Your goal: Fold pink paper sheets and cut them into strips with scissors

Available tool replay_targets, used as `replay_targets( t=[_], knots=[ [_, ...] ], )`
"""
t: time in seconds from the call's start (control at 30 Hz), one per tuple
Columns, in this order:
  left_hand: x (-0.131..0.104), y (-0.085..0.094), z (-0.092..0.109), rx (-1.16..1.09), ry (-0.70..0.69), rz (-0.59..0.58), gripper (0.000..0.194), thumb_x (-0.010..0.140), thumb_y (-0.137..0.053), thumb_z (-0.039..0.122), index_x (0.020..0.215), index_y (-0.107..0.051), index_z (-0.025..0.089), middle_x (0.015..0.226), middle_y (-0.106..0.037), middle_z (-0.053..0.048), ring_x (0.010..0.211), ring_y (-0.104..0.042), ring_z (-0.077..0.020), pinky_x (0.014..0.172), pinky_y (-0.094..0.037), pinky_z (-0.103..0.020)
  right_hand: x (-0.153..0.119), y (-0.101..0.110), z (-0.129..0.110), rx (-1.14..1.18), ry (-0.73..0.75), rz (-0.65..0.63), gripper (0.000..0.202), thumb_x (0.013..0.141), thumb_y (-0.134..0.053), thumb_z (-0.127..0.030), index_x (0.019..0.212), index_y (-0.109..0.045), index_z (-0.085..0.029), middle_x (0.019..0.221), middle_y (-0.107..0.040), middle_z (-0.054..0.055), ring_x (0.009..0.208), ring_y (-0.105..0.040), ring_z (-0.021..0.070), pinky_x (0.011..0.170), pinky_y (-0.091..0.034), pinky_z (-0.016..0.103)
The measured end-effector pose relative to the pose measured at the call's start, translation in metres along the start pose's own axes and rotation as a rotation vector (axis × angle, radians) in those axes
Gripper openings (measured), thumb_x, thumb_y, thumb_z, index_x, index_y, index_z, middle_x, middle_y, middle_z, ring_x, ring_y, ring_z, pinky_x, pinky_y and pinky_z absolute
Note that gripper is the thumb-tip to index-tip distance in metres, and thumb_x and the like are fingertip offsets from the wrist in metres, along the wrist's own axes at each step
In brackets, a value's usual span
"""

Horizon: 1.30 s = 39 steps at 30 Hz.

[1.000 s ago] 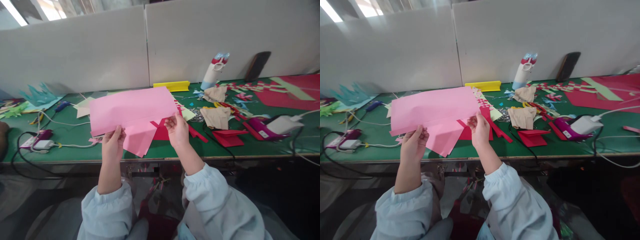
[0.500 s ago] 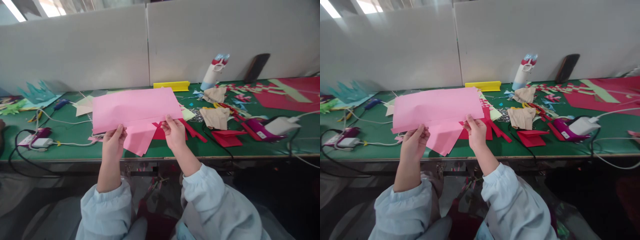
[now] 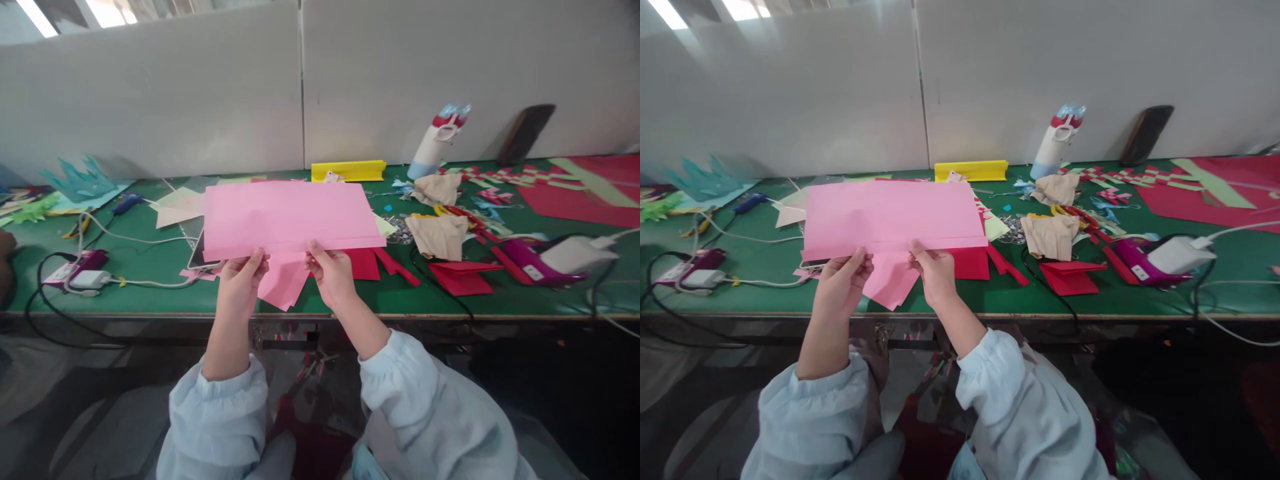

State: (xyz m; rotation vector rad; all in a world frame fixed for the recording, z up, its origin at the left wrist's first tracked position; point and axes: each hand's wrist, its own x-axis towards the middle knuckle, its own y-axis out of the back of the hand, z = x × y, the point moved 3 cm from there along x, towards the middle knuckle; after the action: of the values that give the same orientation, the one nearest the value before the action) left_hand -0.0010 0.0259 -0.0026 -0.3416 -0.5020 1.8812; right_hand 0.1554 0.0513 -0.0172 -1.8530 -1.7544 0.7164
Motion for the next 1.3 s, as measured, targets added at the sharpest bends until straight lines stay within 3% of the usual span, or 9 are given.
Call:
replay_targets(
  t=[0.63,1.0,1.3],
  knots=[
    [-0.003,-0.005,-0.008,0.056,0.041,-0.069,0.025,0.051,-0.088,0.028,0.066,-0.074,0.013,0.067,-0.07,-0.005,0.06,-0.06,-0.0075,0.063,-0.05,-0.021,-0.001,-0.005,0.012,-0.029,-0.048,-0.037,0.031,0.054,-0.087,-0.037,0.062,-0.069,-0.013,0.055,-0.061,-0.001,0.05,-0.054,0.0078,0.05,-0.049,0.022],
    [-0.001,0.001,-0.003,-0.031,0.021,0.03,0.025,0.049,-0.09,0.023,0.065,-0.072,0.013,0.066,-0.069,-0.003,0.06,-0.061,-0.0072,0.063,-0.052,-0.02,0.002,0.0,0.013,-0.112,-0.091,-0.103,0.035,0.055,-0.085,-0.042,0.068,-0.071,-0.013,0.063,-0.065,0.0,0.051,-0.054,0.0066,0.049,-0.05,0.021],
    [0.001,0.004,-0.003,-0.046,0.017,0.013,0.026,0.05,-0.09,0.024,0.066,-0.073,0.013,0.066,-0.069,-0.003,0.059,-0.06,-0.0061,0.06,-0.051,-0.017,0.008,0.01,0.006,-0.159,-0.075,-0.108,0.036,0.062,-0.082,-0.045,0.074,-0.074,-0.013,0.062,-0.063,-0.001,0.05,-0.052,0.0054,0.047,-0.048,0.018]
  ],
)
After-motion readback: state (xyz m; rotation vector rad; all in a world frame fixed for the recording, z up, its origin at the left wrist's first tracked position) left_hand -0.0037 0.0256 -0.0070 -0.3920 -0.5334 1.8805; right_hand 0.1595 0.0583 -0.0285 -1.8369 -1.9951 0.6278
